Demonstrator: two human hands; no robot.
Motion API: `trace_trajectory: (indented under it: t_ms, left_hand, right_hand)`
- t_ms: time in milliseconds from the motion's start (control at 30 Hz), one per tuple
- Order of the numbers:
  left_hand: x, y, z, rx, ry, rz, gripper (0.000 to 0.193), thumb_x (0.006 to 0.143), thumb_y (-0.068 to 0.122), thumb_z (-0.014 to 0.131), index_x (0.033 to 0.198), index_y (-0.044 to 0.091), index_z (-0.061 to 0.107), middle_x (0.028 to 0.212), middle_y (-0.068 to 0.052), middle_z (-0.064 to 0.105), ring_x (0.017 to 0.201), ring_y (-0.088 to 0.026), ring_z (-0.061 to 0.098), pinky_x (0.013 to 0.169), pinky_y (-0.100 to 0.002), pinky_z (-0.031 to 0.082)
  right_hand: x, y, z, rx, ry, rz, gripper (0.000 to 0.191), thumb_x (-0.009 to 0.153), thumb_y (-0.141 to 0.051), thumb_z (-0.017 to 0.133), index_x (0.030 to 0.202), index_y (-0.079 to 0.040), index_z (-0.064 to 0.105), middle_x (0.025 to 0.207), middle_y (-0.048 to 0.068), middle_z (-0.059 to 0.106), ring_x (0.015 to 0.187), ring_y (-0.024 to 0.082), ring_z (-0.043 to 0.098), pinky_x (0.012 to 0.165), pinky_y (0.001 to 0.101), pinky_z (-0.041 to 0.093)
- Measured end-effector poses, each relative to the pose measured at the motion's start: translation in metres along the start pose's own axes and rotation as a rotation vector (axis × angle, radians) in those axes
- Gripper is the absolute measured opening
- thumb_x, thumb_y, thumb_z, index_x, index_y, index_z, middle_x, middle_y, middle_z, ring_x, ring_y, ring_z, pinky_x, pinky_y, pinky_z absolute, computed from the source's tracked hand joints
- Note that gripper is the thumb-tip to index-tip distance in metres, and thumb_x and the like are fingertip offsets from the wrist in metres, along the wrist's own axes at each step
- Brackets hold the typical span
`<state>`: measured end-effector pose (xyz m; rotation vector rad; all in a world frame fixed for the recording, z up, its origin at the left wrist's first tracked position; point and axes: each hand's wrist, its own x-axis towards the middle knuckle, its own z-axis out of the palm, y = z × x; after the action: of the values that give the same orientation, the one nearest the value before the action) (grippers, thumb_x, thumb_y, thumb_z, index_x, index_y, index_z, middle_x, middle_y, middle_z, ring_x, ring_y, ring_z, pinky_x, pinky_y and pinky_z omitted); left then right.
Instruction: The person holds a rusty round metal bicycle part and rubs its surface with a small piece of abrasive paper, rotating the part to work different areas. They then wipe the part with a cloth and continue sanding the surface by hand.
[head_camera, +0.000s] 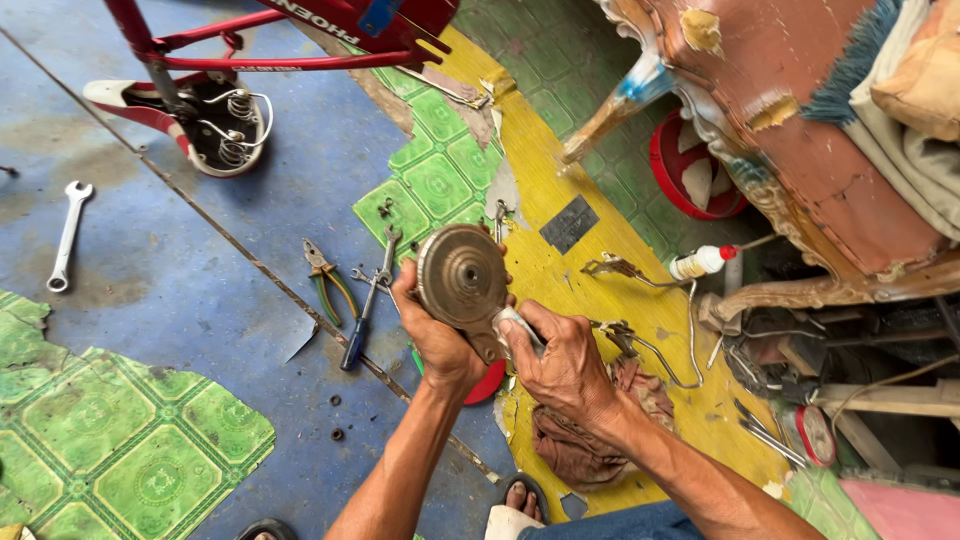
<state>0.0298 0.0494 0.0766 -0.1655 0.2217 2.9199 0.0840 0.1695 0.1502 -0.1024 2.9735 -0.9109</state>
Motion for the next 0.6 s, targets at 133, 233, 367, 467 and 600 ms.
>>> trace_trajectory:
  t_ms: [133, 233, 367, 467, 600]
  left_hand:
    - [0.0, 0.003, 0.001, -0.057, 0.017, -0.001, 0.076, 0.098, 0.064, 0.034, 0.132, 0.003, 0.062, 0.11, -0.017, 0.074, 0.084, -0.026, 0.072, 0.065, -0.04, 0.06]
    - [0.001, 0.005, 0.001, -0.03, 0.003, -0.031, 0.077, 0.099, 0.064, 0.034, 0.133, 0.001, 0.061, 0.11, -0.019, 0.073, 0.084, -0.028, 0.071, 0.068, -0.041, 0.06]
    - [0.001, 0.007, 0.0, -0.078, -0.011, -0.041, 0.081, 0.098, 0.068, 0.031, 0.133, 0.001, 0.061, 0.109, -0.018, 0.074, 0.082, -0.027, 0.071, 0.066, -0.041, 0.06]
    - [0.001, 0.009, 0.0, -0.057, -0.004, -0.04, 0.079, 0.098, 0.066, 0.032, 0.133, 0.001, 0.061, 0.108, -0.018, 0.073, 0.082, -0.029, 0.071, 0.065, -0.042, 0.059]
    - [0.0, 0.011, 0.002, -0.034, 0.015, -0.063, 0.08, 0.099, 0.066, 0.033, 0.133, -0.001, 0.061, 0.107, -0.019, 0.073, 0.082, -0.028, 0.07, 0.066, -0.042, 0.059]
  right_hand:
    - [0.0, -0.005, -0.002, 0.006, 0.001, -0.139, 0.016, 0.093, -0.015, 0.063, 0.086, -0.001, 0.064, 0.068, 0.021, 0.065, 0.061, 0.039, 0.068, 0.053, 0.0436, 0.049]
    - [0.001, -0.007, -0.002, -0.077, 0.085, -0.09, 0.019, 0.095, -0.017, 0.065, 0.086, 0.0, 0.063, 0.068, 0.024, 0.061, 0.065, 0.043, 0.065, 0.052, 0.0444, 0.047]
    - [0.002, -0.009, -0.003, -0.026, -0.037, -0.037, 0.017, 0.092, -0.015, 0.062, 0.084, -0.001, 0.063, 0.068, 0.022, 0.061, 0.058, 0.037, 0.067, 0.052, 0.0441, 0.047]
    - [0.002, -0.012, -0.003, -0.016, 0.007, -0.098, 0.019, 0.093, -0.016, 0.063, 0.082, -0.001, 0.063, 0.067, 0.022, 0.062, 0.061, 0.038, 0.066, 0.053, 0.0438, 0.047]
    - [0.001, -0.015, -0.005, -0.036, -0.015, -0.046, 0.016, 0.094, -0.015, 0.062, 0.086, -0.002, 0.066, 0.069, 0.024, 0.06, 0.062, 0.041, 0.064, 0.053, 0.0449, 0.047]
